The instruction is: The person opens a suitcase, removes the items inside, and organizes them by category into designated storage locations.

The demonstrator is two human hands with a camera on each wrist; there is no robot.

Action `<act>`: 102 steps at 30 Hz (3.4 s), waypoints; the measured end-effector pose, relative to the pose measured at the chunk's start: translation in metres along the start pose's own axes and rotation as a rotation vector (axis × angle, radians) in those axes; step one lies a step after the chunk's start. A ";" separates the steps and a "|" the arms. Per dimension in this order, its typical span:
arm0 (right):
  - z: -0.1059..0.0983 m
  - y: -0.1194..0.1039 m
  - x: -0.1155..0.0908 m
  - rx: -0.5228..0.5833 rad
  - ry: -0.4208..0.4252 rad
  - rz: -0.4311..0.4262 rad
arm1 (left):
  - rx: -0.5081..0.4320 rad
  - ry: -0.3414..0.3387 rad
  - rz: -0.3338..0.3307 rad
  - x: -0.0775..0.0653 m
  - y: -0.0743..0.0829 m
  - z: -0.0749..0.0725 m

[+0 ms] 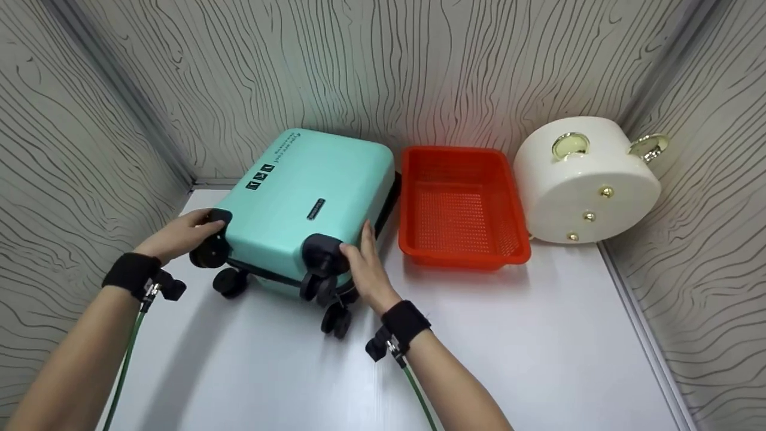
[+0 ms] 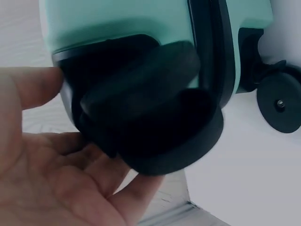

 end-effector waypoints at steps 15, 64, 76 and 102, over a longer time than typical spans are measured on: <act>-0.035 -0.007 0.016 0.011 -0.018 0.011 | 0.010 0.081 0.073 -0.017 0.018 0.039; -0.028 -0.023 0.014 -0.047 0.066 0.083 | -0.457 0.033 0.198 -0.004 0.084 0.263; -0.027 -0.023 0.016 -0.026 0.065 0.018 | 0.000 0.142 0.344 -0.007 0.075 0.246; -0.029 -0.023 0.018 0.029 0.055 0.024 | 0.129 0.213 0.319 -0.022 0.028 0.214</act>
Point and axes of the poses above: each hand's wrist, its own x-axis towards the middle knuckle, its own z-axis out of the palm, y = z × x, the point moved 1 cm from there along x, towards the middle knuckle, and after that the axes turned 7 degrees about z, right-handed, at the moved point
